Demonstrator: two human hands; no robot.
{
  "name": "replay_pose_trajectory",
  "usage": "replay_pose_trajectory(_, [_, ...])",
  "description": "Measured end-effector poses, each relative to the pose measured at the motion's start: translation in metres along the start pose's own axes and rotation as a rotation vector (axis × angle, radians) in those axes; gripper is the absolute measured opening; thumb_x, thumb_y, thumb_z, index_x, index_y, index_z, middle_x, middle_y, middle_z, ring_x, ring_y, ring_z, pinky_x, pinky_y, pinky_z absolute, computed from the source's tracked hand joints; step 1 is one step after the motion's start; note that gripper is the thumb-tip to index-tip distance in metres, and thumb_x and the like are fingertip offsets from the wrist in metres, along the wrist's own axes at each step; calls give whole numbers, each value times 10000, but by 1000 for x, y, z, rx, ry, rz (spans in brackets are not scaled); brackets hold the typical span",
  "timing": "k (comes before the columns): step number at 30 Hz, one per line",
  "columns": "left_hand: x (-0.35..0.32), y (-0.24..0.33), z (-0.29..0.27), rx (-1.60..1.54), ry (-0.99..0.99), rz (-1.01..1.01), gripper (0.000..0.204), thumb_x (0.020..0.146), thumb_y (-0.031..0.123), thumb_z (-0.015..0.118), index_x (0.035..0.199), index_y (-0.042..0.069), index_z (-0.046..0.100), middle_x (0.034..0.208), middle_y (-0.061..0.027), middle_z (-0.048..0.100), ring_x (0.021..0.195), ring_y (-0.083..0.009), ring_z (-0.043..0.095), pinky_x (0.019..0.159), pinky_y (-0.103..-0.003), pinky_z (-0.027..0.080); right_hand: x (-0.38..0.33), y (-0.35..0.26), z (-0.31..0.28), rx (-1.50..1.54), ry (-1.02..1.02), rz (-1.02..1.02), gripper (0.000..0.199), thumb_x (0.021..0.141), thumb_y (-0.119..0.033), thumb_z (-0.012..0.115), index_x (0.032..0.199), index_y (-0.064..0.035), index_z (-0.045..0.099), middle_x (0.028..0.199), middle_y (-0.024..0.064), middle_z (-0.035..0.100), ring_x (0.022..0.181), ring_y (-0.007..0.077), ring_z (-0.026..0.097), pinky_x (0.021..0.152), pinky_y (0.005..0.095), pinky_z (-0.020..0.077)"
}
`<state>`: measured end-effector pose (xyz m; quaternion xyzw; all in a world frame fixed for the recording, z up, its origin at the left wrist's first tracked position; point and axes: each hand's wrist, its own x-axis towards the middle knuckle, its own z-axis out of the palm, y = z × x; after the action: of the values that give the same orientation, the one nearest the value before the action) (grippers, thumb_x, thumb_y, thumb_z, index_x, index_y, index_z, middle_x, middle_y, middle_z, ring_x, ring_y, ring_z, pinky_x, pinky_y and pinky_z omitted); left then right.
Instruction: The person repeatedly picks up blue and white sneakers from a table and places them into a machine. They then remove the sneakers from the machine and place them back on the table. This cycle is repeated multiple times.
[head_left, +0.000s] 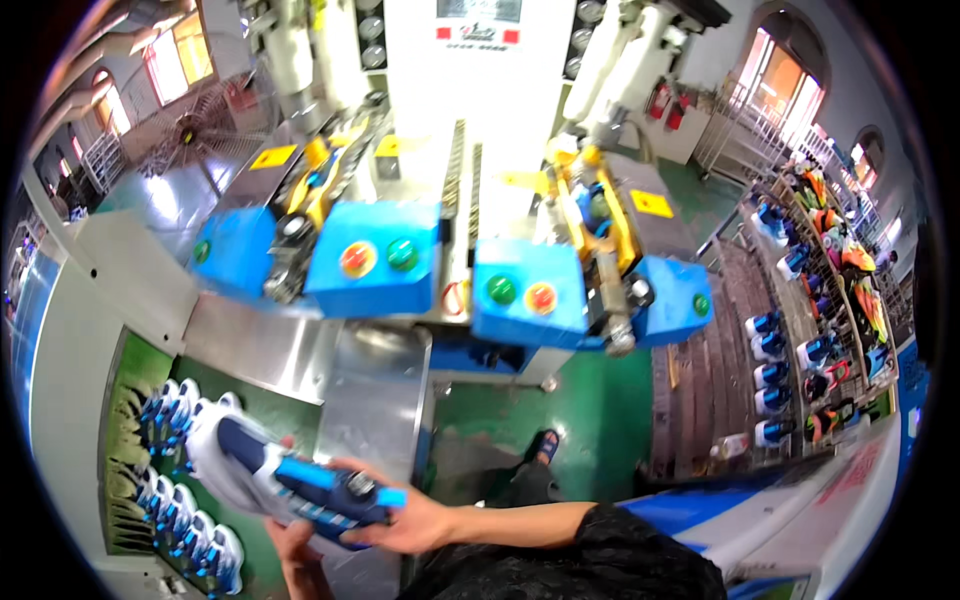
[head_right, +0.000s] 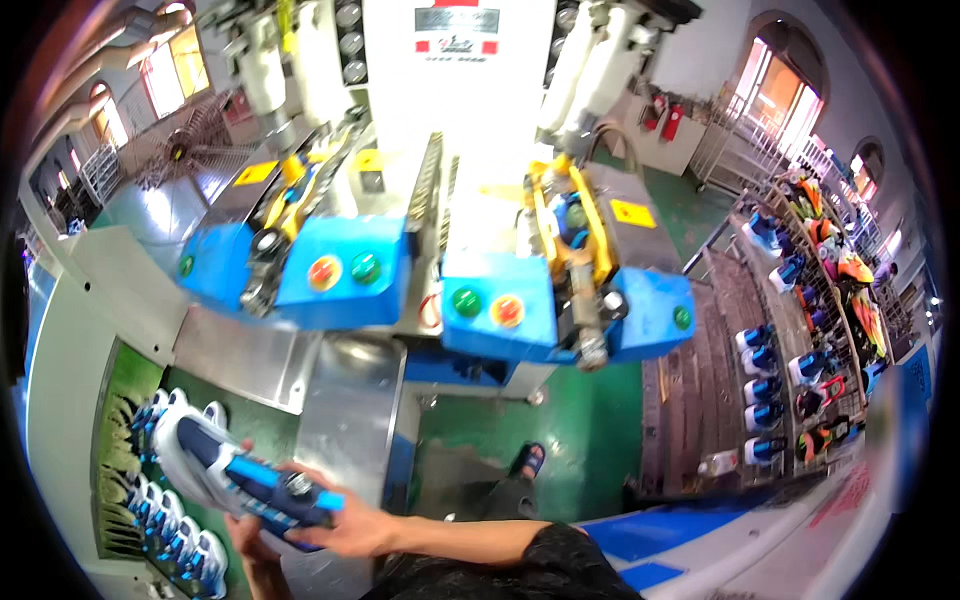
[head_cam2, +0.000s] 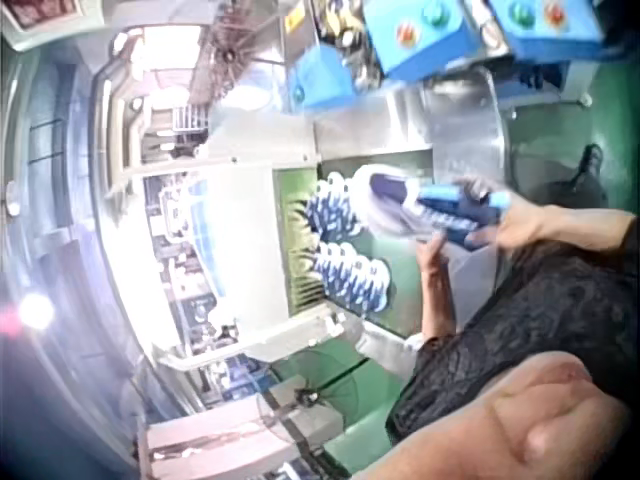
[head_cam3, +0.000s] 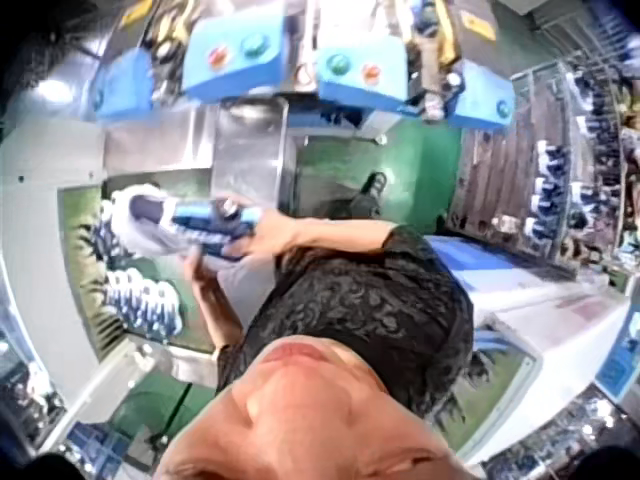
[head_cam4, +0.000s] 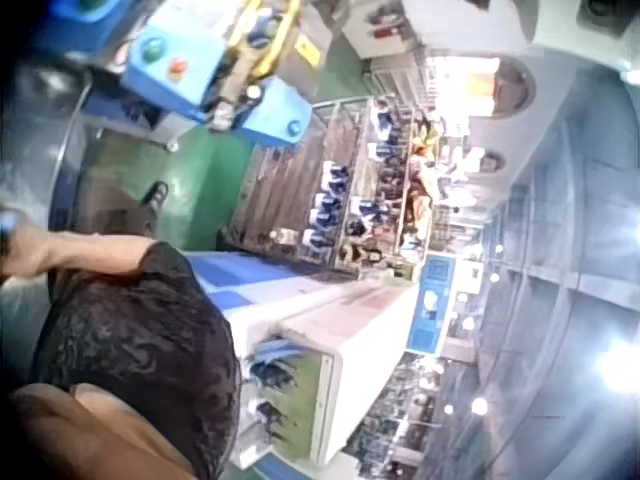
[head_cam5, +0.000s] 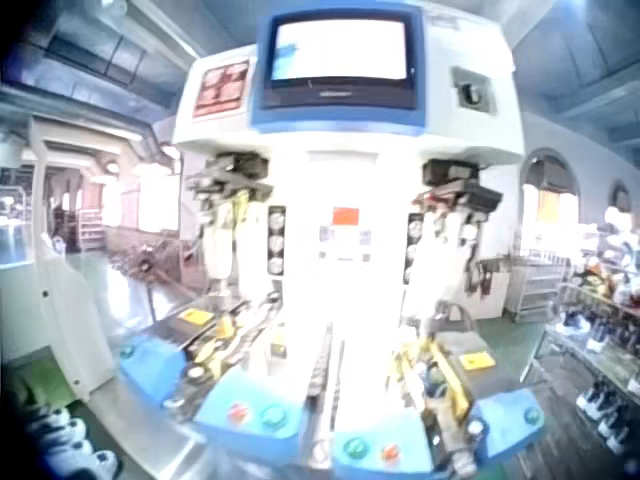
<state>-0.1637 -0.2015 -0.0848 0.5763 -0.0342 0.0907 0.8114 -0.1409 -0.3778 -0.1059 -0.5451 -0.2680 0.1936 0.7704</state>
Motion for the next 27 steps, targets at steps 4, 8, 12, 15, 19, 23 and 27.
replay_pose_trajectory(4, [14,-92,149,-251,-145,-319,739,839,171,645,1455,-5,276,1453,-188,395,1251,-265,494,1041,-397,420,-102,-57,-165,-106,368,186,457,909,-279,659,1256,-16,522,1075,32,599,958,114,545,848,293,463])
replay_pose_trajectory(8, [64,-123,303,-167,-424,-347,682,903,28,612,1468,0,231,1506,-182,320,1405,-263,311,1145,-392,281,-221,-101,-282,73,1026,33,435,919,-240,622,1245,18,495,1038,48,581,897,135,546,794,271,448])
replay_pose_trajectory(12, [201,-163,423,275,-478,-436,819,906,107,652,1493,-1,92,1507,-230,297,1396,-291,321,1122,-389,320,-268,-146,-340,-105,1261,-148,468,902,-252,633,1259,15,490,1124,81,571,972,172,546,858,308,443])
replay_pose_trajectory(15, [321,-277,505,833,-404,-220,1086,757,396,754,1456,-100,87,1413,-345,365,1347,-373,386,1082,-369,355,-281,-154,-350,-114,1338,-100,464,900,-232,631,1263,20,492,1155,98,563,1009,187,539,884,316,435])
replay_pose_trajectory(19, [370,-376,578,1078,-294,-50,867,738,254,697,1380,-71,214,1287,-316,460,1183,-425,490,1018,-430,408,-291,-154,-352,-161,1463,-20,460,896,-206,628,1269,27,494,1196,120,554,1059,208,528,918,326,423])
replay_pose_trajectory(23, [414,-377,554,904,-427,-257,827,713,196,720,1373,-51,286,1275,-272,492,1178,-371,517,1003,-435,432,-291,-154,-363,-131,1467,-13,456,893,-180,626,1274,34,497,1237,143,544,1109,228,518,953,336,411])
replay_pose_trajectory(27, [444,-259,558,594,-523,-631,234,767,131,733,942,-15,675,888,-163,691,898,-252,669,843,-393,533,-295,-149,-347,-191,1439,51,454,890,-154,623,1280,41,499,1278,165,535,1159,249,508,988,347,400])
